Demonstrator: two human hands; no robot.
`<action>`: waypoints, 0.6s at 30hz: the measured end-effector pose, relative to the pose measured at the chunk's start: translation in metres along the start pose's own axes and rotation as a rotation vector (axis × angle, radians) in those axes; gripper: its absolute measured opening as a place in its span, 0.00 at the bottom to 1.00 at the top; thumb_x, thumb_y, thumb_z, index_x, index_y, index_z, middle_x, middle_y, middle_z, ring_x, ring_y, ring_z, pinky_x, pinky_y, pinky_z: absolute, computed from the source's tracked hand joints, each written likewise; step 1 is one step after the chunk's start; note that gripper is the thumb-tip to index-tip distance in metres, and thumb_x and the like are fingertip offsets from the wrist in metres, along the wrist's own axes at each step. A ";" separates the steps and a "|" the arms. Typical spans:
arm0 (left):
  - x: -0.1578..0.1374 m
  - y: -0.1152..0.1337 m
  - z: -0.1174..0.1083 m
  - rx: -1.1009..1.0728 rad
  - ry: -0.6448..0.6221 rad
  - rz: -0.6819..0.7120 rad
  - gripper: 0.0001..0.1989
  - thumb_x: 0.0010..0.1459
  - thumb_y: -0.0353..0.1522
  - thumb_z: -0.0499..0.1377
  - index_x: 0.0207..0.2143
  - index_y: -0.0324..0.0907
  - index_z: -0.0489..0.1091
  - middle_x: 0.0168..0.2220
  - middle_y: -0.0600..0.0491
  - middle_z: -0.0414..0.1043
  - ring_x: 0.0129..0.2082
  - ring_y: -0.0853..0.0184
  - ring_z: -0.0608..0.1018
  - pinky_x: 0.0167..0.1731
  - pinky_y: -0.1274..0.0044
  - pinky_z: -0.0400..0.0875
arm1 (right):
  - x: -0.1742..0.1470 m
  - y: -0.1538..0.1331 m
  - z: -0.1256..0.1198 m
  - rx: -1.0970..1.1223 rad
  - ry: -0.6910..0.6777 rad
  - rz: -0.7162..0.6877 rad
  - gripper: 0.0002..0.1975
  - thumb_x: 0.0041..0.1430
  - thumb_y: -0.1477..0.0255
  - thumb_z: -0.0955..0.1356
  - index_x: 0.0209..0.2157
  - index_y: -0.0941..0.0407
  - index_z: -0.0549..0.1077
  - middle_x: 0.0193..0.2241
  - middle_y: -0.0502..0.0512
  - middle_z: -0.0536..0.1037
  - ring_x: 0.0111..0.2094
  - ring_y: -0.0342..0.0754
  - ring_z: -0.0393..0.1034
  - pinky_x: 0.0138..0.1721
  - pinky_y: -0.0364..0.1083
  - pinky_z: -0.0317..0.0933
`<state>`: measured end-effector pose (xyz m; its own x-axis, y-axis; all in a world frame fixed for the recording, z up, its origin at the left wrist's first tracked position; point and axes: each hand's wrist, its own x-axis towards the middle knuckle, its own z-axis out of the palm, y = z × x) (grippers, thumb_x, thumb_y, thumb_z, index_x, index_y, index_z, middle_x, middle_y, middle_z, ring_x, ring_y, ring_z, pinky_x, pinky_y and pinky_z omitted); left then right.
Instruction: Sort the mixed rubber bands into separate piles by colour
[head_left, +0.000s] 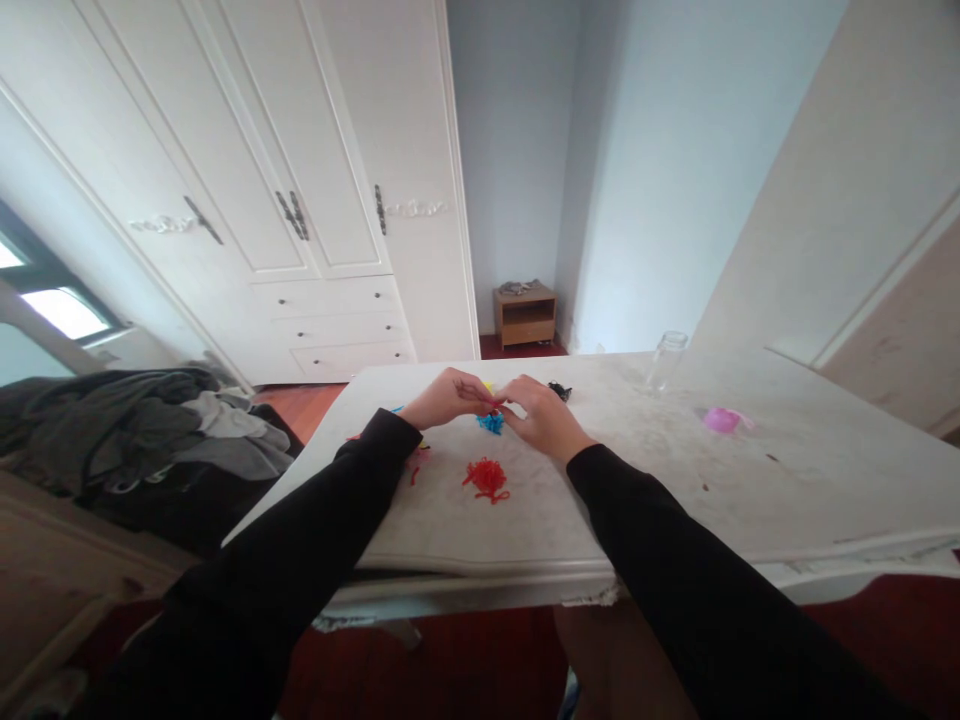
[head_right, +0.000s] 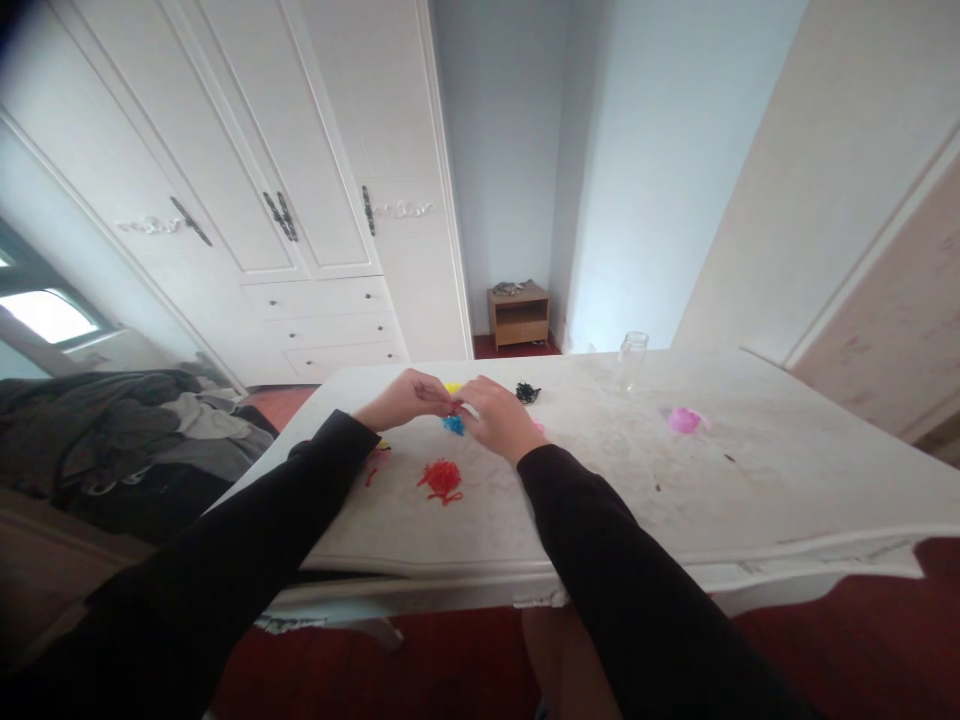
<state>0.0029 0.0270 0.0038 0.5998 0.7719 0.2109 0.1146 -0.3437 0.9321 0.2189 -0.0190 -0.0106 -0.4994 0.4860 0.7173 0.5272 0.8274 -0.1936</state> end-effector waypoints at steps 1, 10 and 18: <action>-0.001 0.001 0.000 -0.014 0.003 -0.003 0.18 0.44 0.39 0.76 0.32 0.35 0.80 0.32 0.43 0.84 0.33 0.61 0.86 0.38 0.71 0.82 | 0.000 0.000 0.000 0.021 0.014 0.008 0.05 0.64 0.79 0.68 0.37 0.56 0.76 0.35 0.58 0.81 0.40 0.52 0.71 0.45 0.50 0.64; -0.001 -0.003 0.000 0.028 0.084 -0.010 0.18 0.44 0.39 0.76 0.31 0.35 0.80 0.31 0.44 0.83 0.31 0.62 0.85 0.37 0.72 0.83 | -0.009 -0.012 -0.022 0.382 0.067 0.370 0.01 0.53 0.75 0.72 0.28 0.56 0.76 0.25 0.50 0.78 0.27 0.44 0.68 0.30 0.44 0.56; -0.002 -0.001 0.003 0.073 0.126 0.011 0.17 0.43 0.39 0.77 0.31 0.36 0.80 0.29 0.49 0.82 0.28 0.66 0.84 0.34 0.75 0.83 | -0.007 -0.026 -0.019 0.758 -0.307 0.384 0.06 0.48 0.74 0.74 0.31 0.57 0.79 0.27 0.50 0.81 0.28 0.42 0.69 0.30 0.43 0.59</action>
<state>0.0042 0.0242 0.0012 0.4980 0.8271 0.2606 0.1684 -0.3871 0.9066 0.2216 -0.0489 0.0022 -0.6014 0.7307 0.3232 0.1548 0.5034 -0.8501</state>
